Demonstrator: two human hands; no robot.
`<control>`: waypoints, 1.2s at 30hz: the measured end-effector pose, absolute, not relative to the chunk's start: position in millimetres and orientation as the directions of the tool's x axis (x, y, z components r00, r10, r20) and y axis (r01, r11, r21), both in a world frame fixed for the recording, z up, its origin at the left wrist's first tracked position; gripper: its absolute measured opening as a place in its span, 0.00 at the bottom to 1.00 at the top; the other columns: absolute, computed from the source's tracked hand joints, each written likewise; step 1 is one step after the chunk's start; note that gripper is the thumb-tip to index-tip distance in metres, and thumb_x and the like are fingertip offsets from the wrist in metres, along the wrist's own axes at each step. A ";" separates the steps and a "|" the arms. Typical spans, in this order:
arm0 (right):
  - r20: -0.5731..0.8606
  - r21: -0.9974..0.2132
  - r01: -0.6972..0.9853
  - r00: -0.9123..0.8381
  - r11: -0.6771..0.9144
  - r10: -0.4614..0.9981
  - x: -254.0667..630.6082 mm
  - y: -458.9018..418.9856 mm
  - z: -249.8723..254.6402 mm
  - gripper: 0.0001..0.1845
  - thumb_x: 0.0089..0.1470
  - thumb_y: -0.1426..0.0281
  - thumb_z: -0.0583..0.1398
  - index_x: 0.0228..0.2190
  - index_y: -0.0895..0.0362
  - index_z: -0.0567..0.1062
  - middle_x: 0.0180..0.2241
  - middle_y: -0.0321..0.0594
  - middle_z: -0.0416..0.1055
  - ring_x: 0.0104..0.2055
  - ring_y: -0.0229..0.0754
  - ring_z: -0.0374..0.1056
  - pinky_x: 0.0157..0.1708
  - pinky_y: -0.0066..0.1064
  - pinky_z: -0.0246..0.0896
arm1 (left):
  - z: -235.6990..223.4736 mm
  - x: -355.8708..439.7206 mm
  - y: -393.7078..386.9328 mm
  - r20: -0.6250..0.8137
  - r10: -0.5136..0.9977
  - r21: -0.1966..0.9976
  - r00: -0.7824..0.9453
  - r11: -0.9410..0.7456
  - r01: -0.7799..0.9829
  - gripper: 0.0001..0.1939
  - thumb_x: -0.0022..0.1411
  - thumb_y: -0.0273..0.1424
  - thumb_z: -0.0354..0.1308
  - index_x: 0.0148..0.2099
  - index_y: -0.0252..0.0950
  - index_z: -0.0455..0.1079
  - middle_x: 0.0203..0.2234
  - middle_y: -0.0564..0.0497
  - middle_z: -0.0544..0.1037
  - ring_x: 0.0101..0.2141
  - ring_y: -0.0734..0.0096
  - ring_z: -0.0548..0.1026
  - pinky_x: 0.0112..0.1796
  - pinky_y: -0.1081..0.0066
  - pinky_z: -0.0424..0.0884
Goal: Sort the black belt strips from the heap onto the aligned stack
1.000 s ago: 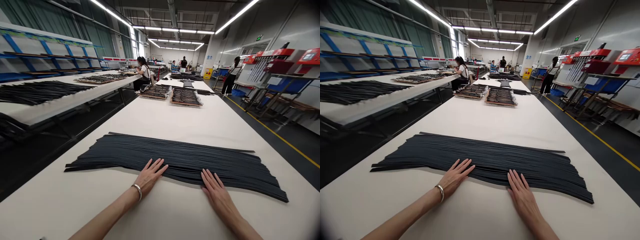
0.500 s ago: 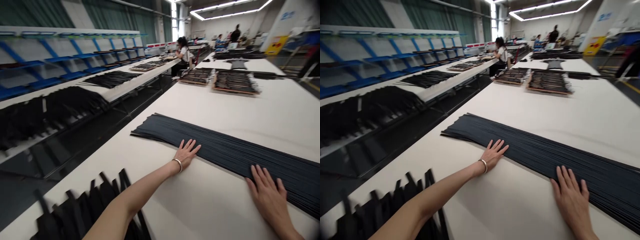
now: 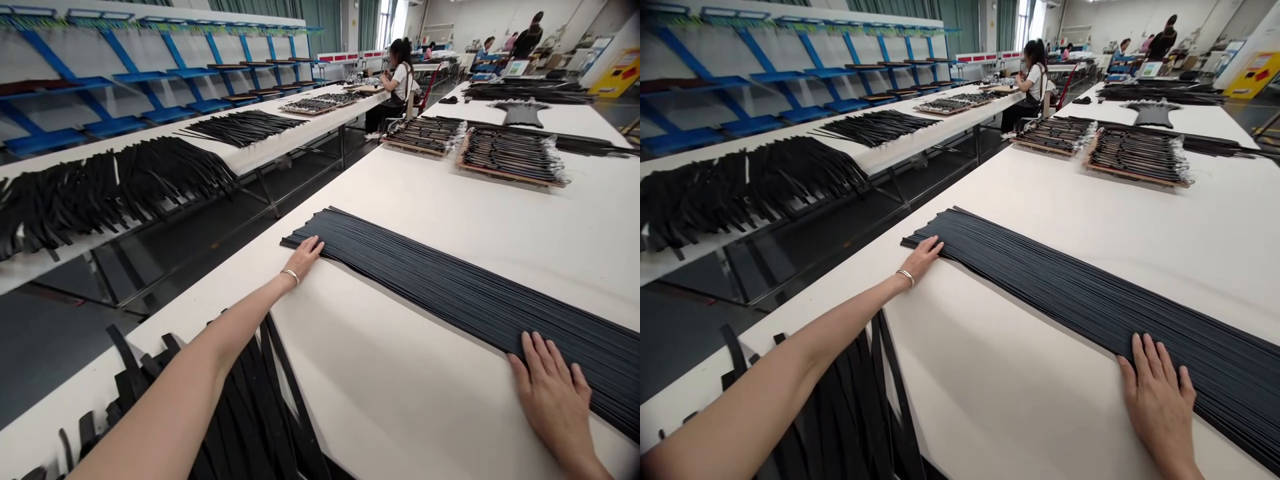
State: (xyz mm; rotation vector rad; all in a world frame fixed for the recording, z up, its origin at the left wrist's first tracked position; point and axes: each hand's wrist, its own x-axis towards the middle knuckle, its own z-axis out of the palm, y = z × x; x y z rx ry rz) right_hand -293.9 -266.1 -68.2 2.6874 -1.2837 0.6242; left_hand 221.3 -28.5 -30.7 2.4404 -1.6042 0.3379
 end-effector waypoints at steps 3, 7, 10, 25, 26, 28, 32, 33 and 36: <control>0.398 -0.087 -0.766 0.560 -0.637 -0.727 -293.8 -265.5 -67.3 0.36 0.59 0.51 0.36 0.61 0.55 0.54 0.62 0.42 0.51 0.65 0.48 0.43 0.62 0.50 0.34 | -23.7 232.7 -12.9 0.307 -0.865 0.063 0.397 -0.398 -0.915 0.14 0.65 0.26 0.46 0.50 0.35 0.66 0.47 0.41 0.69 0.51 0.58 0.63 0.50 0.56 0.61; 0.392 -0.089 -0.771 0.555 -0.631 -0.734 -294.1 -263.6 -63.9 0.36 0.59 0.51 0.36 0.61 0.56 0.53 0.63 0.42 0.50 0.65 0.48 0.43 0.62 0.50 0.34 | -17.4 237.9 -15.6 0.280 -0.869 0.099 0.407 -0.395 -0.913 0.07 0.63 0.26 0.50 0.41 0.36 0.68 0.39 0.44 0.70 0.44 0.60 0.65 0.46 0.60 0.62; 0.367 -0.081 -0.772 0.565 -0.631 -0.739 -293.8 -262.8 -60.7 0.35 0.60 0.51 0.36 0.61 0.56 0.53 0.63 0.41 0.49 0.65 0.47 0.42 0.62 0.48 0.34 | -14.2 245.2 -23.9 0.273 -0.858 0.137 0.434 -0.412 -0.901 0.04 0.61 0.25 0.53 0.37 0.36 0.68 0.36 0.47 0.69 0.42 0.62 0.64 0.45 0.63 0.62; 0.357 -0.092 -0.781 0.553 -0.618 -0.753 -286.5 -256.7 -49.8 0.32 0.61 0.55 0.37 0.61 0.56 0.53 0.63 0.43 0.49 0.65 0.47 0.41 0.62 0.49 0.33 | -29.2 195.7 -34.3 0.320 -0.845 0.263 0.428 -0.355 -0.897 0.16 0.62 0.23 0.48 0.50 0.40 0.66 0.40 0.51 0.66 0.39 0.70 0.66 0.42 0.70 0.65; 0.355 -0.096 -0.782 0.551 -0.616 -0.755 -285.9 -255.6 -48.5 0.32 0.61 0.55 0.37 0.61 0.56 0.53 0.63 0.43 0.49 0.65 0.48 0.41 0.61 0.49 0.34 | -30.7 189.5 -37.9 0.316 -0.836 0.283 0.447 -0.367 -0.886 0.14 0.63 0.24 0.47 0.49 0.40 0.67 0.38 0.52 0.66 0.37 0.71 0.66 0.40 0.71 0.65; 0.350 -0.100 -0.780 0.554 -0.618 -0.756 -285.6 -254.3 -47.1 0.32 0.61 0.56 0.38 0.61 0.56 0.52 0.63 0.44 0.49 0.65 0.50 0.41 0.61 0.51 0.35 | -31.2 183.9 -44.9 0.329 -0.803 0.318 0.497 -0.401 -0.859 0.11 0.64 0.25 0.46 0.45 0.38 0.67 0.37 0.51 0.66 0.36 0.70 0.67 0.40 0.70 0.66; 0.338 -0.094 -0.781 0.558 -0.617 -0.758 -287.4 -256.5 -50.2 0.32 0.61 0.55 0.37 0.61 0.55 0.52 0.63 0.43 0.48 0.65 0.49 0.41 0.61 0.50 0.33 | -28.0 187.7 -54.2 0.360 -0.758 0.339 0.544 -0.437 -0.833 0.06 0.63 0.24 0.48 0.38 0.36 0.65 0.35 0.49 0.66 0.38 0.66 0.67 0.42 0.67 0.66; 0.341 -0.092 -0.782 0.557 -0.616 -0.758 -288.0 -257.5 -51.5 0.32 0.61 0.55 0.37 0.61 0.55 0.52 0.63 0.43 0.49 0.65 0.49 0.41 0.61 0.50 0.33 | -27.9 188.9 -55.2 0.363 -0.752 0.342 0.550 -0.441 -0.830 0.05 0.63 0.24 0.48 0.38 0.36 0.64 0.35 0.49 0.66 0.39 0.66 0.67 0.43 0.66 0.66; 0.354 -0.093 -0.783 0.552 -0.615 -0.755 -288.8 -259.0 -53.5 0.32 0.61 0.55 0.37 0.61 0.56 0.53 0.63 0.43 0.49 0.65 0.47 0.41 0.62 0.48 0.32 | -29.5 188.5 -54.7 0.374 -0.740 0.346 0.559 -0.448 -0.825 0.04 0.63 0.24 0.49 0.38 0.36 0.63 0.35 0.49 0.66 0.40 0.65 0.66 0.44 0.65 0.66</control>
